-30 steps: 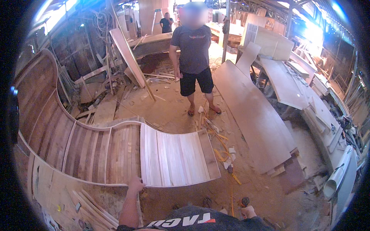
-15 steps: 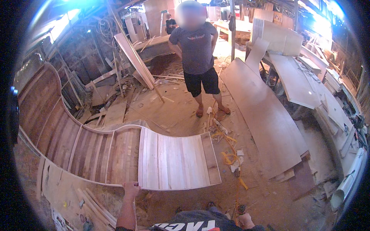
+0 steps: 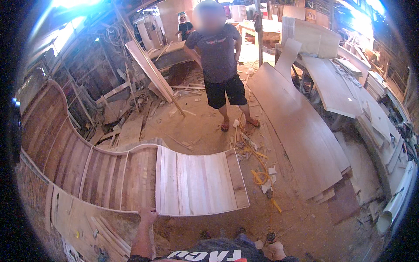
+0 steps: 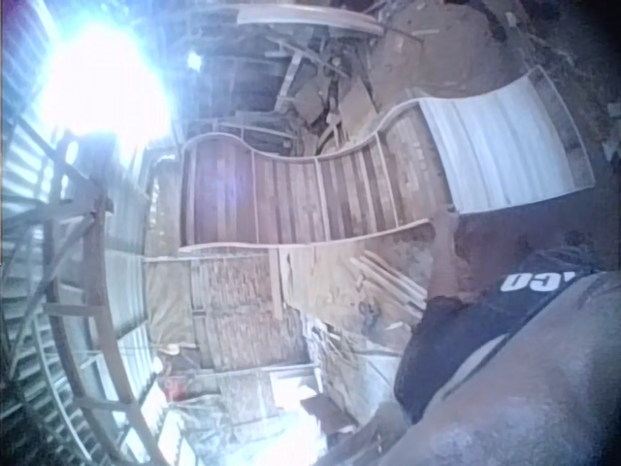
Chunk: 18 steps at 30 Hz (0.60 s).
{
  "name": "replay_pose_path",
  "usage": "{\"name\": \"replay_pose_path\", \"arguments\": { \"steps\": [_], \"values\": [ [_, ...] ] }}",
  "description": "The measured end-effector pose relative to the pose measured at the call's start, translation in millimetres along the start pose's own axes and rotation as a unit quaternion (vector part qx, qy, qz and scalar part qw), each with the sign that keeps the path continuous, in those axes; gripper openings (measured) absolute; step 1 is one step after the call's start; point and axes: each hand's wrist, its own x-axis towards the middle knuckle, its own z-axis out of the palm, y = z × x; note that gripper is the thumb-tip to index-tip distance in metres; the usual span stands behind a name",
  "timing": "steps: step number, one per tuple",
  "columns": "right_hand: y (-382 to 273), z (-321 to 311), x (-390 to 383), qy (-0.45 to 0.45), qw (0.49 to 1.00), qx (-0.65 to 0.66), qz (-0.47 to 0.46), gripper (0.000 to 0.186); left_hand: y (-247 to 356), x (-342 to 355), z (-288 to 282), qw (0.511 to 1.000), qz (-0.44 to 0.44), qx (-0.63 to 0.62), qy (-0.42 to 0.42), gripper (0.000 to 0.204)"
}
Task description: The person uses a nail gun to attach thin wooden strips to a curved frame, then applies glue to a separate piece of wood using a cloth before attaching it to the structure.
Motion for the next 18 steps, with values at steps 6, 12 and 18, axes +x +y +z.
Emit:
{"name": "replay_pose_path", "arguments": {
  "steps": [6, 12, 18],
  "values": [
    [22.0, 17.4, 28.7, -0.013, 1.0, 0.013, -0.024, 0.065, -1.2, 12.8, 9.5, 0.999, 0.011, -0.034, 0.019, 0.027],
    [20.4, 19.6, 31.1, -0.013, 1.0, -0.027, 0.003, 0.073, 15.4, 6.3, 6.6, 0.998, 0.03, -0.032, 0.033, 0.023],
    [-29.4, 3.8, -15.3, 0.001, 0.999, 0.0, -0.055, 0.07, -5.2, 4.9, 11.9, 0.987, 0.011, 0.028, 0.16, 0.021]
  ]
}}
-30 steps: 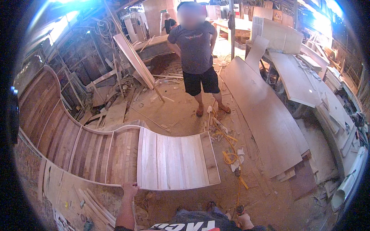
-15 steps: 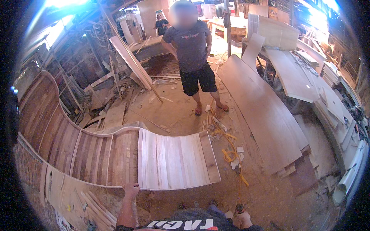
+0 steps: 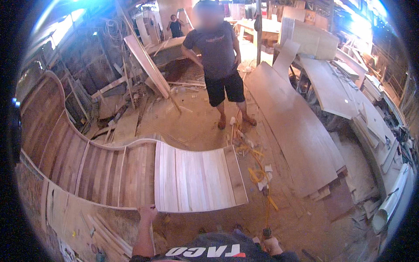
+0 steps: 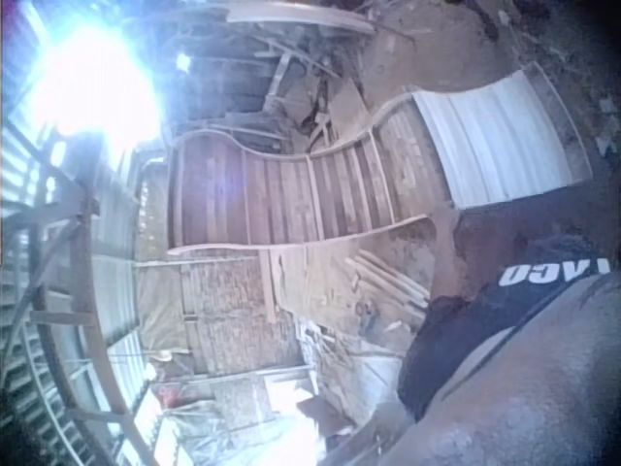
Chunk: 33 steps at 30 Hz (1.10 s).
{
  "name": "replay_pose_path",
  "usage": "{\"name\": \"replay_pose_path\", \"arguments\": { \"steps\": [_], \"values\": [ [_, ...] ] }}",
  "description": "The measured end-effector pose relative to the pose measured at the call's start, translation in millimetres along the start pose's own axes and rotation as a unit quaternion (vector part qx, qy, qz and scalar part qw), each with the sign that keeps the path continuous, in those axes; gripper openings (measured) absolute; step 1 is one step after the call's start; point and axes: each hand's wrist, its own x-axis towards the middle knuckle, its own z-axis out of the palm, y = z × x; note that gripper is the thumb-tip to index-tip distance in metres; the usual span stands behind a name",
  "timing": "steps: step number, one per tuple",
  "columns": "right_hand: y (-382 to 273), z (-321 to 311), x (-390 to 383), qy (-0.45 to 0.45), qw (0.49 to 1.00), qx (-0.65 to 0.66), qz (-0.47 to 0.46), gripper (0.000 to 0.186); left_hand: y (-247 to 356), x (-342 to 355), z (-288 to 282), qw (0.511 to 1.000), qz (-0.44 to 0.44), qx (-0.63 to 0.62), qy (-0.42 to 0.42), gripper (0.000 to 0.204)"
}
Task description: The person uses a nail gun to attach thin wooden strips to a curved frame, then applies glue to a separate piece of wood using a cloth before attaching it to the structure.
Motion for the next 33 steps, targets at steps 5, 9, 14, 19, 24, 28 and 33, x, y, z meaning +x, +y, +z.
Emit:
{"name": "replay_pose_path", "arguments": {
  "steps": [5, 9, 14, 19, 24, 28, 33],
  "values": [
    [23.8, -6.9, 15.2, 0.024, 0.994, -0.044, 0.093, 0.062, 3.0, -37.4, -1.7, 0.993, -0.006, 0.017, -0.12, 0.023],
    [49.7, -2.0, 68.1, 0.013, 0.994, -0.112, -0.013, 0.069, 26.0, 15.5, -18.7, 0.982, -0.02, -0.03, -0.186, 0.024],
    [48.9, -3.6, 76.2, 0.002, 0.993, -0.12, 0.01, 0.07, 22.1, 15.7, -9.7, 0.978, -0.033, -0.048, -0.2, 0.027],
    [45.9, -13.2, 69.3, -0.017, 0.993, -0.11, 0.03, 0.071, 29.6, 14.6, -3.8, 0.984, -0.017, -0.028, -0.175, 0.031],
    [35.2, 1.8, 54.4, -0.04, 0.997, -0.064, 0.013, 0.064, -4.3, -2.5, 7.8, 0.985, 0.009, 0.024, -0.172, 0.033],
    [81.1, 18.9, 113.4, -0.007, 0.992, -0.065, -0.111, 0.05, 12.0, 30.4, 6.8, 0.963, 0.04, 0.096, -0.249, 0.036],
    [92.9, 15.6, 122.4, -0.029, 0.983, -0.148, -0.101, 0.028, 44.5, 41.1, -26.4, 0.957, 0.021, 0.045, -0.286, 0.031]
  ]
}}
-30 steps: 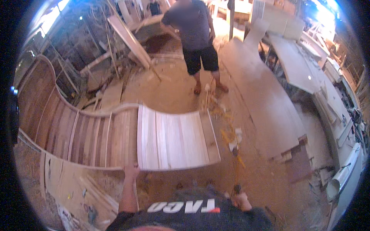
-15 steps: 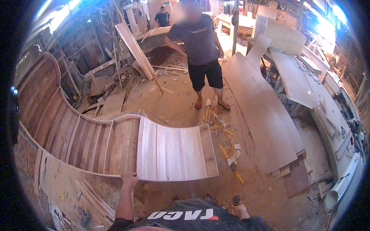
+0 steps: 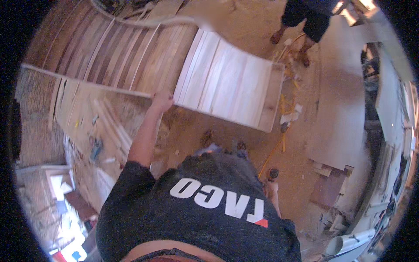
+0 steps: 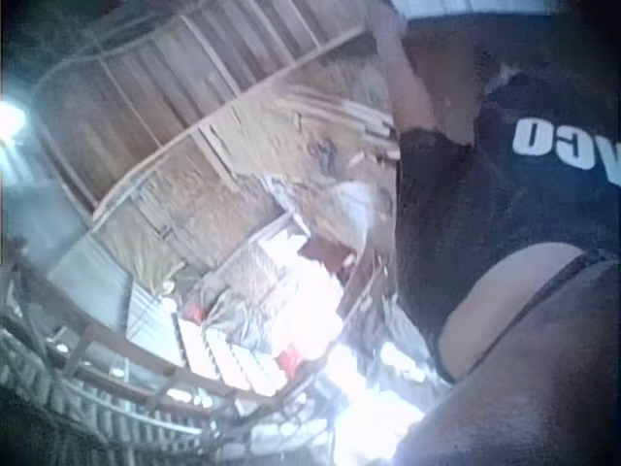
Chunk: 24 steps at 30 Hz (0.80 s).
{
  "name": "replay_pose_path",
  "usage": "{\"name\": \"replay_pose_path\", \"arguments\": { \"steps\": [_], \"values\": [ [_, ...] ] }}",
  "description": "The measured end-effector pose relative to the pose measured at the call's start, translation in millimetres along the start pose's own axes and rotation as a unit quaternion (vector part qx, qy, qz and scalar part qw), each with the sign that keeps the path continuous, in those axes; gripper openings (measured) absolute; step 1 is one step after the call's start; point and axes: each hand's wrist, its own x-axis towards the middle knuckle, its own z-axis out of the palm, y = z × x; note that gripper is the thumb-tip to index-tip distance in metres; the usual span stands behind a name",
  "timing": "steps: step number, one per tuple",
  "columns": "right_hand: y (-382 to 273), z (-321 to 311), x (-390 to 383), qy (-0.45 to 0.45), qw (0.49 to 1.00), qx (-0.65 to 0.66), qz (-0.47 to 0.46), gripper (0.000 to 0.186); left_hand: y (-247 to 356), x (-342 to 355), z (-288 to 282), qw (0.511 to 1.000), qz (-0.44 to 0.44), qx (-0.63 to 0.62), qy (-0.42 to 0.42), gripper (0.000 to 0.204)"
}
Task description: The person uses a nail gun to attach thin wooden strips to a curved frame, then applies glue to a separate piece of wood using a cloth before attaching it to the structure.
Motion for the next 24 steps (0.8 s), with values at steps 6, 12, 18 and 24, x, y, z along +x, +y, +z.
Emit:
{"name": "replay_pose_path", "arguments": {
  "steps": [6, 12, 18, 24],
  "values": [
    [-56.7, -35.7, -52.6, -0.036, 0.975, 0.211, 0.064, 0.014, -10.3, -18.8, 6.9, 0.998, -0.048, -0.021, -0.017, 0.027],
    [-89.2, -66.2, -70.5, -0.068, 0.982, 0.129, 0.116, 0.043, -5.0, -14.3, 3.0, 0.997, -0.061, -0.041, -0.033, 0.022],
    [-64.4, -64.3, -58.0, -0.028, 0.992, 0.109, 0.06, 0.063, -7.8, -2.1, 9.4, 0.996, -0.079, -0.01, -0.041, 0.026],
    [-56.9, -59.9, -41.6, -0.029, 0.982, 0.12, 0.143, 0.05, -9.0, -2.0, 7.8, 0.996, -0.083, -0.006, -0.037, 0.025]
  ]
}}
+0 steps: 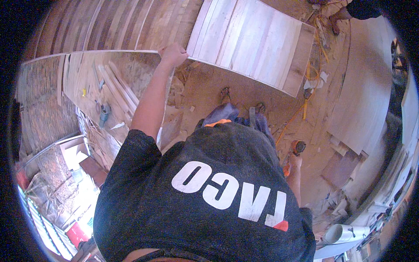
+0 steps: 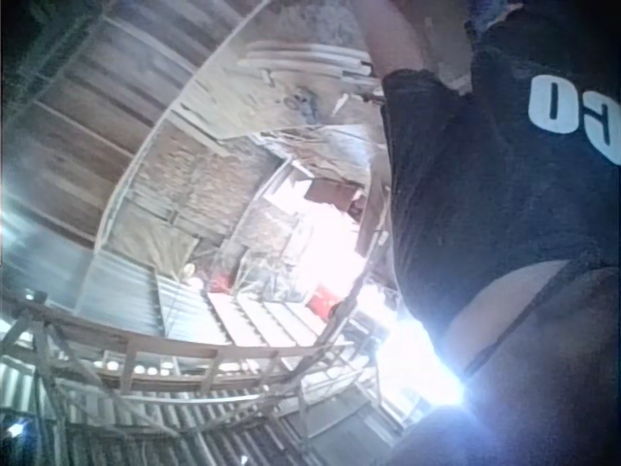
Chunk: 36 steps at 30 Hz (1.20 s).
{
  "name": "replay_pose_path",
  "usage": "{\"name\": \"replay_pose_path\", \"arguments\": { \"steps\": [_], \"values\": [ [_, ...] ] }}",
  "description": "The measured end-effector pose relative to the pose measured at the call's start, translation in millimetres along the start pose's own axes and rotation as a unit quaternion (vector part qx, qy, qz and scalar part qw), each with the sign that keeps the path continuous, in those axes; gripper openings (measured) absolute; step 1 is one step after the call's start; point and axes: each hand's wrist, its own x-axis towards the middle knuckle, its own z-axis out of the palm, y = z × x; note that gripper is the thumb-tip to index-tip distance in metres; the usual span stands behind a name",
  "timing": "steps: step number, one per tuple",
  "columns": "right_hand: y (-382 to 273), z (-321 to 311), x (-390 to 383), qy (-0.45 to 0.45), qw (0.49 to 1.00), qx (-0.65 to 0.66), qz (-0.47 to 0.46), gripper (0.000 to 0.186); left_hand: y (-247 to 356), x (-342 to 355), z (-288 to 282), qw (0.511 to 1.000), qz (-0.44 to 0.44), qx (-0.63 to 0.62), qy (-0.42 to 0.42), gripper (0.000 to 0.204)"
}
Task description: The person uses a nail gun to attach thin wooden strips to a curved frame, then applies glue to a separate piece of wood using a cloth before attaching it to the structure.
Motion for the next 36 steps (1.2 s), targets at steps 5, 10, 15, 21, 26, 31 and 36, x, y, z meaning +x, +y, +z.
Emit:
{"name": "replay_pose_path", "arguments": {
  "steps": [5, 10, 15, 21, 26, 31, 36],
  "values": [
    [11.2, 9.5, 17.7, -0.01, 0.996, 0.085, -0.014, 0.033, 11.2, -15.7, -4.8, 0.996, -0.053, -0.061, 0.047, 0.017],
    [74.0, 19.9, 69.8, 0.057, 0.997, 0.036, -0.038, 0.033, 25.7, -1.6, -11.1, 0.998, -0.04, -0.022, 0.032, 0.018],
    [46.8, 19.4, 35.2, 0.021, 0.994, 0.11, -0.012, 0.025, 18.8, -11.9, -0.6, 0.997, -0.048, -0.024, 0.051, 0.02],
    [68.4, 21.1, 30.7, 0.009, 0.995, 0.094, 0.022, 0.02, 1.9, -1.9, 4.0, 0.998, 0.017, 0.042, 0.032, 0.034],
    [84.2, 15.1, 24.7, -0.013, 0.995, 0.097, 0.032, 0.016, 3.6, -17.2, -13.6, 0.997, 0.011, -0.067, 0.02, 0.034],
    [50.9, -11.7, 4.3, -0.112, 0.979, 0.169, -0.014, 0.019, -21.4, -1.4, -7.0, 0.991, 0.075, -0.097, 0.057, 0.026],
    [-32.8, -18.6, -53.4, -0.169, 0.939, 0.298, -0.041, 0.019, -3.9, -5.9, 12.4, 0.994, 0.043, 0.091, -0.036, 0.044]
  ]
}}
